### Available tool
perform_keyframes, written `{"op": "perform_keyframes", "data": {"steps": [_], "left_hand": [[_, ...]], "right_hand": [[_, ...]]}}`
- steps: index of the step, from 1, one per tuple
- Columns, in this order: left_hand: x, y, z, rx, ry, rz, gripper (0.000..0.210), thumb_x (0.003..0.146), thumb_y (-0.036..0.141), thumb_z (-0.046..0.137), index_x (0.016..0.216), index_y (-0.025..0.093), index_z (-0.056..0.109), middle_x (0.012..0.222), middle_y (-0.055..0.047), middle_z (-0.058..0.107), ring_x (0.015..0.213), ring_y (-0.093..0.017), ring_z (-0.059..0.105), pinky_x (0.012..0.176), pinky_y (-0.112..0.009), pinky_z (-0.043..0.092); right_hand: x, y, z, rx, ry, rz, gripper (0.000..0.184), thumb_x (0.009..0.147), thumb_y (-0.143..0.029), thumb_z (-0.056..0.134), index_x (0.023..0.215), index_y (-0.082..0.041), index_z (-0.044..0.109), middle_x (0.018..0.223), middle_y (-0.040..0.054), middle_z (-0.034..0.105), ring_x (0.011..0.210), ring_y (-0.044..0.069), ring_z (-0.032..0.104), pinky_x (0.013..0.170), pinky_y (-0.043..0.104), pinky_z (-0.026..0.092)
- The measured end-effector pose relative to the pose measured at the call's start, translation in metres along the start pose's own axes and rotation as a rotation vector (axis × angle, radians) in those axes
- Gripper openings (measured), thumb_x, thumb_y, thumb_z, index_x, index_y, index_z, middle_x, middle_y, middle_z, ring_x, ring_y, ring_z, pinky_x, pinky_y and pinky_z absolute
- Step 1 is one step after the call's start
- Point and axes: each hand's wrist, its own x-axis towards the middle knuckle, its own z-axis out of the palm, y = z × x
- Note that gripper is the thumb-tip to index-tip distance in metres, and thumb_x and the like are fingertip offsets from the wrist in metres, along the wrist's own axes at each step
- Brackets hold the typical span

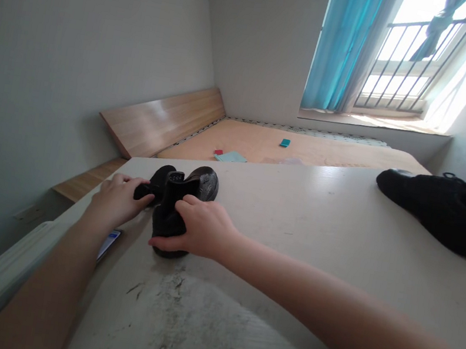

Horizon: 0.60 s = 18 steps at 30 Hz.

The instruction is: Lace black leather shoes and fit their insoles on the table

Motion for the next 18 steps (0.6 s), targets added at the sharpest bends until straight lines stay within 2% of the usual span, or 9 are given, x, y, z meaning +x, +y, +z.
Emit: {"op": "perform_keyframes", "data": {"steps": [3, 5, 6, 8, 9, 13, 16, 18], "left_hand": [[0.0, 0.0, 0.003, -0.005, -0.078, 0.015, 0.037, 0.084, 0.034, 0.049, 0.117, 0.026, 0.064, 0.124, -0.014, 0.057, 0.111, -0.037, 0.059, 0.089, -0.046, 0.049], [0.0, 0.001, 0.004, -0.013, -0.11, 0.014, 0.039, 0.083, 0.029, 0.046, 0.118, 0.025, 0.061, 0.124, -0.013, 0.057, 0.103, -0.033, 0.064, 0.086, -0.043, 0.05], [-0.001, 0.002, 0.004, -0.016, -0.12, 0.013, 0.041, 0.083, 0.028, 0.044, 0.121, 0.025, 0.059, 0.125, -0.013, 0.057, 0.101, -0.031, 0.065, 0.085, -0.041, 0.051], [-0.002, 0.004, 0.003, -0.017, -0.137, 0.018, 0.048, 0.083, 0.027, 0.042, 0.131, 0.025, 0.051, 0.125, -0.014, 0.058, 0.102, -0.03, 0.065, 0.085, -0.04, 0.051], [-0.004, 0.005, 0.003, -0.015, -0.146, 0.022, 0.051, 0.084, 0.028, 0.042, 0.134, 0.026, 0.049, 0.125, -0.014, 0.057, 0.104, -0.03, 0.065, 0.086, -0.04, 0.05], [-0.009, 0.005, 0.002, 0.012, -0.194, 0.035, 0.049, 0.082, 0.042, 0.047, 0.127, 0.027, 0.056, 0.125, -0.015, 0.057, 0.107, -0.034, 0.063, 0.087, -0.044, 0.049], [-0.011, 0.004, 0.001, 0.023, -0.219, 0.046, 0.055, 0.078, 0.058, 0.051, 0.119, 0.023, 0.062, 0.122, -0.016, 0.059, 0.107, -0.037, 0.062, 0.086, -0.045, 0.049], [-0.011, 0.004, 0.002, 0.021, -0.227, 0.054, 0.06, 0.079, 0.066, 0.046, 0.115, 0.022, 0.063, 0.119, -0.015, 0.063, 0.105, -0.035, 0.063, 0.084, -0.044, 0.05]], "right_hand": [[-0.02, 0.009, -0.009, -0.024, 0.092, 0.034, 0.054, 0.068, -0.068, 0.068, 0.074, -0.017, 0.052, 0.076, -0.0004, 0.055, 0.058, 0.01, 0.045, 0.053, 0.026, 0.024], [-0.043, 0.017, -0.023, -0.039, 0.157, 0.019, 0.051, 0.066, -0.065, 0.069, 0.071, -0.018, 0.049, 0.07, -0.0015, 0.051, 0.055, 0.009, 0.04, 0.051, 0.025, 0.026], [-0.057, 0.021, -0.031, -0.047, 0.195, -0.007, 0.049, 0.066, -0.063, 0.068, 0.069, -0.019, 0.046, 0.068, -0.0023, 0.048, 0.053, 0.008, 0.038, 0.05, 0.024, 0.027], [-0.086, 0.027, -0.047, -0.101, 0.349, -0.162, 0.042, 0.073, -0.058, 0.063, 0.07, -0.02, 0.044, 0.065, -0.0028, 0.045, 0.05, 0.008, 0.035, 0.046, 0.024, 0.028], [-0.101, 0.029, -0.054, -0.128, 0.375, -0.199, 0.039, 0.075, -0.055, 0.061, 0.071, -0.021, 0.044, 0.064, -0.0022, 0.046, 0.05, 0.009, 0.035, 0.045, 0.024, 0.03], [-0.146, 0.031, -0.071, -0.141, 0.395, -0.197, 0.034, 0.08, -0.052, 0.061, 0.073, -0.022, 0.045, 0.062, -0.0004, 0.046, 0.05, 0.012, 0.04, 0.044, 0.026, 0.032], [-0.16, 0.029, -0.068, -0.139, 0.39, -0.174, 0.033, 0.081, -0.051, 0.06, 0.075, -0.022, 0.046, 0.061, -0.0001, 0.047, 0.048, 0.012, 0.041, 0.043, 0.026, 0.033], [-0.161, 0.03, -0.062, -0.145, 0.393, -0.169, 0.031, 0.082, -0.05, 0.058, 0.076, -0.022, 0.046, 0.061, 0.0001, 0.047, 0.048, 0.012, 0.042, 0.042, 0.026, 0.033]]}}
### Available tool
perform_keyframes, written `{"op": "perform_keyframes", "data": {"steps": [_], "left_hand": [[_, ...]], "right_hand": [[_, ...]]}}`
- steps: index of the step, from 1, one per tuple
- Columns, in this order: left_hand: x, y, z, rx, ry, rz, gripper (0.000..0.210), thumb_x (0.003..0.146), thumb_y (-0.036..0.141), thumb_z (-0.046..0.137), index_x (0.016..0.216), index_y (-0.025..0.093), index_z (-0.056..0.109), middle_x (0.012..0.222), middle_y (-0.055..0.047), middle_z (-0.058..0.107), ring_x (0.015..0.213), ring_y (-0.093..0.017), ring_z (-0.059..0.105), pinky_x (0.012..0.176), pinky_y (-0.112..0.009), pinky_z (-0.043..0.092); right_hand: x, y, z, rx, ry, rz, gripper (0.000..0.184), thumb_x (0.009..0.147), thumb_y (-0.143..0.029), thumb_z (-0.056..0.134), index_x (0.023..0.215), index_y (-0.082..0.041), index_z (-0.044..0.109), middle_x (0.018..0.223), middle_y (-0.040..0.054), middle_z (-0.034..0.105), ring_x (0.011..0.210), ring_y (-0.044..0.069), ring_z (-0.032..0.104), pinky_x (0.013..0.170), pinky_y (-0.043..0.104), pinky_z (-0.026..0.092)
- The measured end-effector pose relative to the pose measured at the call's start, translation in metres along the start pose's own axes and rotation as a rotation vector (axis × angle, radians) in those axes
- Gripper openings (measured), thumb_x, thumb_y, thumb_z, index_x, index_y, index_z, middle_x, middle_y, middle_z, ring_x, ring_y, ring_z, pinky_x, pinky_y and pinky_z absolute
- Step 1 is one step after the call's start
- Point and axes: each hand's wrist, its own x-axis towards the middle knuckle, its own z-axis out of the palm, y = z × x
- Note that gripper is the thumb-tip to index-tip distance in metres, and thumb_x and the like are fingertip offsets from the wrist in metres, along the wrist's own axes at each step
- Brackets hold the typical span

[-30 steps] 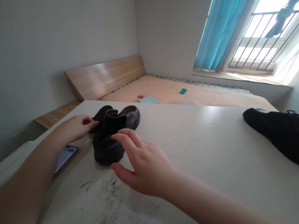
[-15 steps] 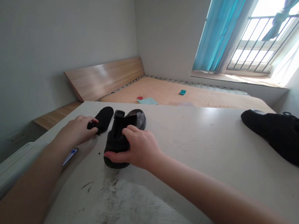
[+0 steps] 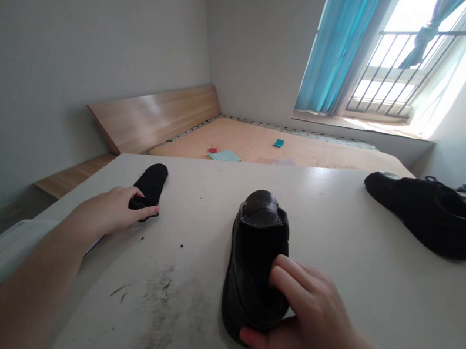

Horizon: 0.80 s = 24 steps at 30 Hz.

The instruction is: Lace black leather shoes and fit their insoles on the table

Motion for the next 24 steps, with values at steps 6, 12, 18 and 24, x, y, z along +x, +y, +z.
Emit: {"op": "perform_keyframes", "data": {"steps": [6, 12, 18, 24], "left_hand": [[0.003, 0.0, 0.004, 0.031, 0.006, 0.047, 0.038, 0.083, 0.043, 0.049, 0.111, 0.026, 0.067, 0.117, -0.009, 0.069, 0.102, -0.03, 0.066, 0.081, -0.038, 0.049], [0.001, 0.0, 0.008, 0.061, 0.063, 0.061, 0.033, 0.082, 0.032, 0.053, 0.106, 0.024, 0.073, 0.114, -0.009, 0.071, 0.101, -0.031, 0.066, 0.083, -0.04, 0.051], [-0.008, 0.014, -0.005, 0.054, 0.406, -0.019, 0.035, 0.094, 0.034, 0.042, 0.1, 0.025, 0.075, 0.144, -0.009, 0.051, 0.137, -0.039, 0.037, 0.113, -0.066, 0.019], [-0.009, 0.014, -0.023, -0.085, 0.448, -0.12, 0.051, 0.1, 0.038, 0.023, 0.11, 0.019, 0.069, 0.101, -0.012, 0.074, 0.101, -0.03, 0.066, 0.111, -0.052, 0.028]], "right_hand": [[0.006, 0.007, 0.022, -0.02, -0.045, -0.053, 0.033, 0.083, -0.053, 0.048, 0.077, -0.023, 0.037, 0.063, -0.0007, 0.046, 0.05, 0.012, 0.042, 0.043, 0.025, 0.033], [0.009, 0.013, 0.021, 0.036, -0.105, -0.075, 0.042, 0.089, -0.063, 0.043, 0.081, -0.021, 0.04, 0.067, 0.0013, 0.051, 0.052, 0.013, 0.044, 0.045, 0.026, 0.032], [0.011, 0.015, 0.012, 0.145, -0.151, -0.072, 0.044, 0.098, -0.057, 0.031, 0.097, -0.018, 0.05, 0.077, 0.0059, 0.061, 0.056, 0.014, 0.053, 0.051, 0.027, 0.039], [0.008, 0.018, 0.014, 0.242, -0.163, 0.042, 0.047, 0.095, -0.06, 0.033, 0.096, -0.018, 0.055, 0.081, 0.0075, 0.062, 0.056, 0.013, 0.052, 0.052, 0.026, 0.04]]}}
